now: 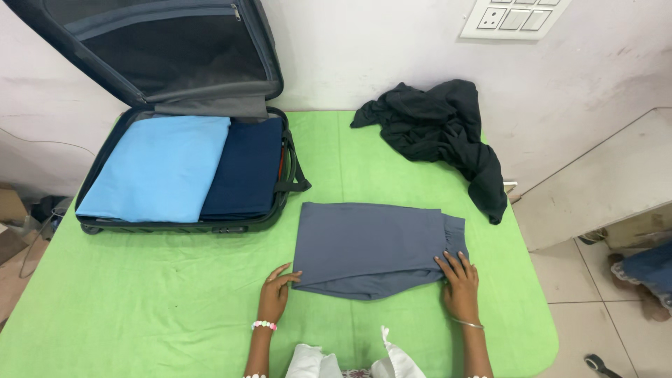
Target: The person folds a light blue top and a pair of grey trousers on a green table. They then place the folded garments into an open suitcase.
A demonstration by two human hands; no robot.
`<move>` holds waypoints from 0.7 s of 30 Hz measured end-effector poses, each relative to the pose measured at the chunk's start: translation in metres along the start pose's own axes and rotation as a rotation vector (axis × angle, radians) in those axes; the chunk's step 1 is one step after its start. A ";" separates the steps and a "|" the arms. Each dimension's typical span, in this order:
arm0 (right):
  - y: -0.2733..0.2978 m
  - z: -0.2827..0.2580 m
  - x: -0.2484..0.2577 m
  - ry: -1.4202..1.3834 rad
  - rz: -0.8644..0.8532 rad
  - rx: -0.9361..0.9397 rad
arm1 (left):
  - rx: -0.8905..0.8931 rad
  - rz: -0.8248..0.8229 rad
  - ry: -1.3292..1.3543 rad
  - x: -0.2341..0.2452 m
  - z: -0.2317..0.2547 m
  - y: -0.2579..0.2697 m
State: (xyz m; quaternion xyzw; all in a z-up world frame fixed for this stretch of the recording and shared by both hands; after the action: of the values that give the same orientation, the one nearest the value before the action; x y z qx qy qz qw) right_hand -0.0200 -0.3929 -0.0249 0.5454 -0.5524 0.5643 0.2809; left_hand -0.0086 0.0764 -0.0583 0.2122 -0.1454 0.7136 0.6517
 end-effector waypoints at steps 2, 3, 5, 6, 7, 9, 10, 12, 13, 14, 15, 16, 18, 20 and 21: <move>0.001 0.001 -0.005 -0.040 0.048 -0.044 | 0.282 -0.049 0.057 0.002 0.000 0.008; 0.000 0.002 -0.006 -0.061 0.072 -0.066 | 0.424 -0.072 0.084 0.002 0.004 0.012; -0.014 0.003 -0.006 -0.139 0.246 -0.045 | 0.066 0.063 -0.041 0.002 0.026 0.010; -0.014 0.003 -0.003 -0.176 0.329 -0.041 | -0.112 0.122 -0.103 0.001 0.037 0.012; -0.019 0.003 -0.005 -0.268 0.307 -0.162 | -0.145 0.123 -0.121 -0.003 0.046 0.011; -0.039 0.008 -0.011 -0.453 0.254 -0.397 | -0.208 0.131 -0.155 -0.015 0.063 0.003; -0.048 0.009 -0.013 -0.306 0.203 -0.335 | -0.249 0.089 -0.224 -0.023 0.070 -0.002; -0.069 0.009 -0.023 -0.017 0.102 -0.201 | -0.336 0.008 -0.360 -0.041 0.081 -0.014; -0.075 0.011 -0.027 0.023 0.036 -0.241 | -0.357 -0.024 -0.471 -0.050 0.084 -0.014; -0.083 0.011 -0.032 0.063 -0.029 -0.280 | -0.377 -0.053 -0.583 -0.058 0.086 -0.016; -0.088 0.011 -0.034 0.104 -0.093 -0.318 | -0.396 -0.084 -0.694 -0.062 0.084 -0.017; -0.092 0.012 -0.035 0.033 -0.078 -0.355 | -0.380 -0.092 -0.696 -0.064 0.082 -0.018; -0.098 0.012 -0.031 -0.110 -0.050 -0.428 | -0.349 -0.109 -0.700 -0.066 0.076 -0.017; -0.104 0.009 -0.021 -0.322 -0.046 -0.516 | -0.395 -0.017 -0.564 -0.069 0.072 -0.014; -0.105 0.004 -0.015 -0.430 -0.049 -0.561 | -0.416 0.025 -0.497 -0.070 0.071 -0.008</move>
State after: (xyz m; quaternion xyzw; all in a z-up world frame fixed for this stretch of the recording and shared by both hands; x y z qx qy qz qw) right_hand 0.0817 -0.3685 -0.0059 0.5662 -0.7193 0.2561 0.3105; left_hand 0.0120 -0.0179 -0.0318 0.2405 -0.4452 0.6029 0.6168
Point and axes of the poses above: each hand's wrist, its own y-axis away from the middle knuckle, its own x-axis out of the back of the hand, z = x × y, the point moved 1 cm from there along -y, towards the middle knuckle, and after that the axes turned 15 degrees about x, right-handed, at the moved point
